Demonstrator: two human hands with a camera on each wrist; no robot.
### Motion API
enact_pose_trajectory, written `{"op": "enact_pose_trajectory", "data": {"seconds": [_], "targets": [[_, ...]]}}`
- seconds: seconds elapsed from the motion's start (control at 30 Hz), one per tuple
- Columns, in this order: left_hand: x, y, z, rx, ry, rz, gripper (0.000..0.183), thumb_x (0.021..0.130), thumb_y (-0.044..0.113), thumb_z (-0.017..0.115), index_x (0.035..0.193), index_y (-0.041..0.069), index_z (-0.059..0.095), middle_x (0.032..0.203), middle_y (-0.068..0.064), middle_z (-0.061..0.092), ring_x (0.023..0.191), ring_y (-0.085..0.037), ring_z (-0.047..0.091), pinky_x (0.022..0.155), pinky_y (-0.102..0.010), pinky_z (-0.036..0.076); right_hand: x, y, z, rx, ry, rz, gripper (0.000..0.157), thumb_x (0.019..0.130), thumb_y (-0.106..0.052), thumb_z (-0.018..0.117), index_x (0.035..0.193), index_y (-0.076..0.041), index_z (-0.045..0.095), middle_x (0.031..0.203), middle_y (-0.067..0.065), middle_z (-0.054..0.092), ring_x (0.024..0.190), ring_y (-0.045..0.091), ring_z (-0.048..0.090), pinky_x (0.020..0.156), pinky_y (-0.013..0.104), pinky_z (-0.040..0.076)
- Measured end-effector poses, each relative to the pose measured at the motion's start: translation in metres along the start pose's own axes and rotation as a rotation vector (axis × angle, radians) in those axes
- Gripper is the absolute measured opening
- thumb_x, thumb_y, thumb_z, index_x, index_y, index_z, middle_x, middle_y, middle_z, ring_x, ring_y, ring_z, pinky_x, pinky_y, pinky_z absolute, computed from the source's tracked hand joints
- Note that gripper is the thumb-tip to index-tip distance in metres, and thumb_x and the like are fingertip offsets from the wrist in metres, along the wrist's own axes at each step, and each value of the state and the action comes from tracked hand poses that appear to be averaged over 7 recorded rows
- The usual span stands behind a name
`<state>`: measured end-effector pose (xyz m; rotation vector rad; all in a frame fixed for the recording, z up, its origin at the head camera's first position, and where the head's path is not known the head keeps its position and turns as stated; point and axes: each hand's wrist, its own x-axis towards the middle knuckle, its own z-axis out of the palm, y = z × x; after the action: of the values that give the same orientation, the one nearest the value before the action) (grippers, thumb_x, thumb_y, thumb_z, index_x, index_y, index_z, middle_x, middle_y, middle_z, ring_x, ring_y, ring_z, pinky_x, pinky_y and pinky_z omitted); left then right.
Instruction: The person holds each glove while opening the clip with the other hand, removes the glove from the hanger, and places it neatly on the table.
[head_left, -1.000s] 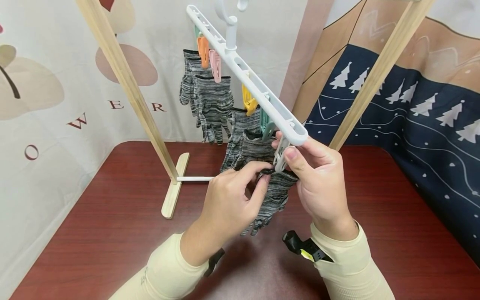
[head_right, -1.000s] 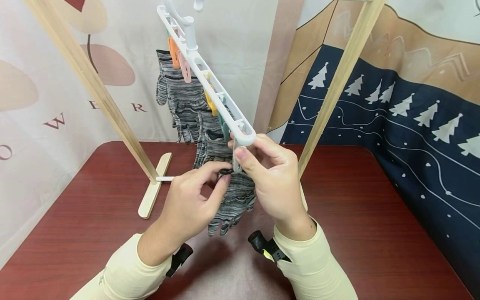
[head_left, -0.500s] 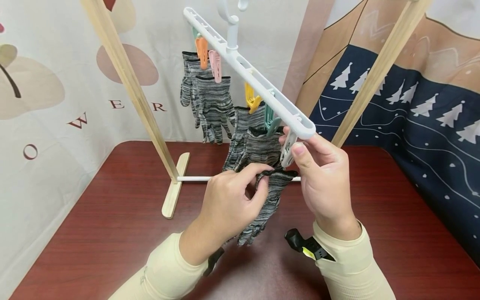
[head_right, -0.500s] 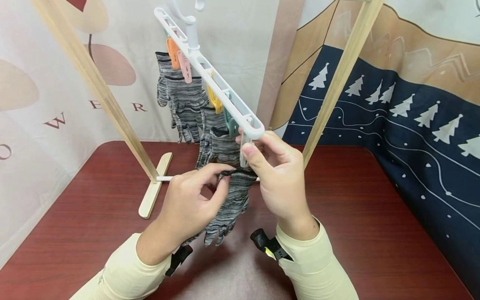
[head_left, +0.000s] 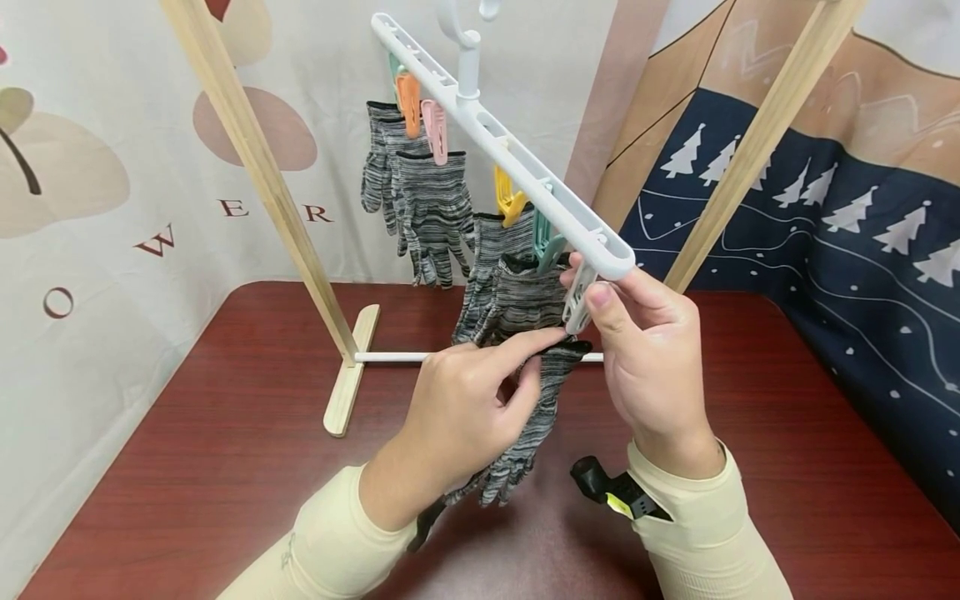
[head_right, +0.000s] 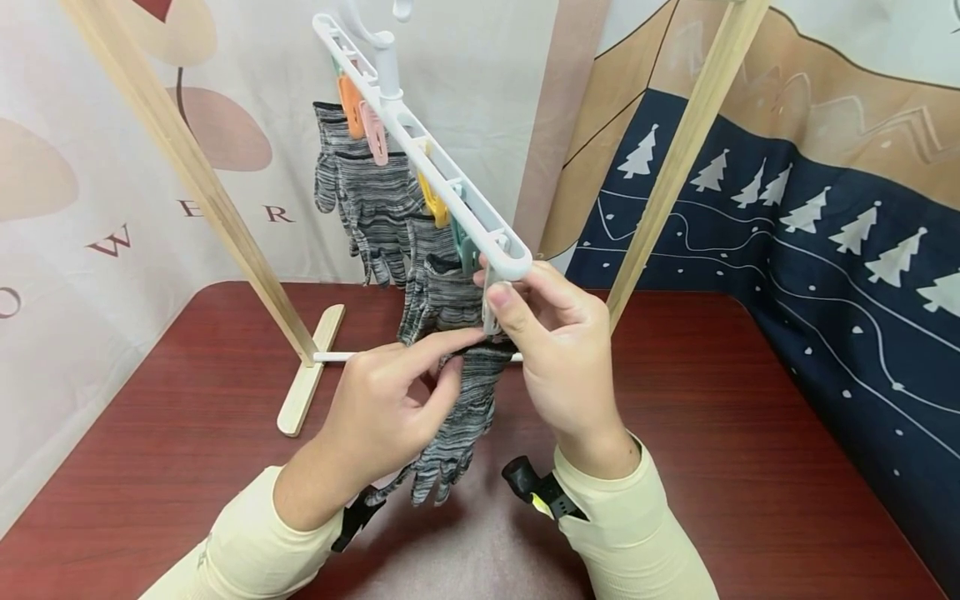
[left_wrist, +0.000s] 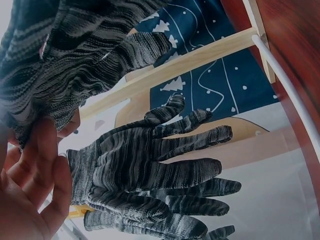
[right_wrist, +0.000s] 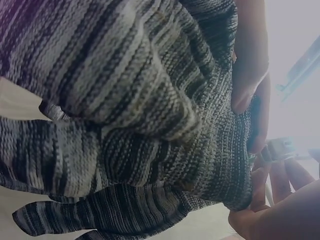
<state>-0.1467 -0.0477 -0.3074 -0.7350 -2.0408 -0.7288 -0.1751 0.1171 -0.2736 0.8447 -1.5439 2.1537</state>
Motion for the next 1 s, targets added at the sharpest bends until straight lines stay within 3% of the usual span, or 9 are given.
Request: {"op": "enact_pose_trajectory", "data": {"seconds": [0.33,0.5,0.63,0.73,0.9,1.0], "targets": [[-0.001,0.001,0.001,0.009,-0.020,-0.006,0.032,0.085,0.008,0.062,0.109,0.022,0.076,0.048,0.011,0.049,0.042,-0.009,0.039,0.043,-0.028,0.036,0.001,0.001,-0.003,0.042,0.002,-0.024,0.037,0.091,-0.013,0.072,0.125,0.001,0.067,0.115,0.014,0.068,0.107,0.027,0.063,0.100,0.034,0.049],[0.000,0.000,0.000,-0.012,-0.026,-0.038,0.028,0.089,0.011,0.062,0.112,0.021,0.074,0.051,0.010,0.048,0.044,-0.004,0.040,0.043,-0.024,0.034,0.001,-0.002,-0.002,0.083,0.016,-0.024,0.030,0.094,-0.011,0.069,0.121,0.002,0.069,0.117,0.017,0.068,0.103,0.025,0.064,0.089,0.029,0.052],[0.002,-0.001,-0.002,-0.072,-0.011,-0.053,0.024,0.091,0.012,0.064,0.113,0.016,0.073,0.079,0.006,0.071,0.060,-0.003,0.061,0.049,-0.023,0.044,0.000,-0.004,-0.002,0.104,0.044,-0.036,0.027,0.094,-0.007,0.068,0.119,0.002,0.069,0.115,0.018,0.068,0.103,0.027,0.063,0.082,0.028,0.053],[0.003,-0.001,-0.003,-0.097,-0.001,-0.056,0.023,0.092,0.011,0.064,0.113,0.014,0.073,0.103,0.002,0.076,0.079,-0.008,0.072,0.056,-0.026,0.052,-0.001,-0.004,-0.003,0.077,0.047,-0.041,0.025,0.094,-0.006,0.067,0.118,0.001,0.070,0.110,0.017,0.070,0.104,0.028,0.063,0.081,0.028,0.055],[0.003,-0.002,-0.004,-0.097,-0.008,-0.059,0.022,0.092,0.011,0.064,0.113,0.013,0.073,0.107,0.001,0.076,0.088,-0.010,0.074,0.059,-0.027,0.054,-0.005,-0.003,-0.007,0.026,0.066,-0.022,0.023,0.093,-0.005,0.068,0.116,-0.003,0.071,0.105,0.010,0.071,0.097,0.023,0.066,0.081,0.027,0.057],[0.002,-0.002,-0.004,-0.095,-0.009,-0.059,0.023,0.092,0.011,0.064,0.113,0.013,0.073,0.106,0.002,0.076,0.076,-0.008,0.071,0.055,-0.026,0.051,-0.007,-0.002,-0.011,-0.019,0.059,-0.030,0.021,0.094,-0.002,0.065,0.113,-0.004,0.072,0.100,0.007,0.072,0.091,0.019,0.067,0.081,0.026,0.055]]}}
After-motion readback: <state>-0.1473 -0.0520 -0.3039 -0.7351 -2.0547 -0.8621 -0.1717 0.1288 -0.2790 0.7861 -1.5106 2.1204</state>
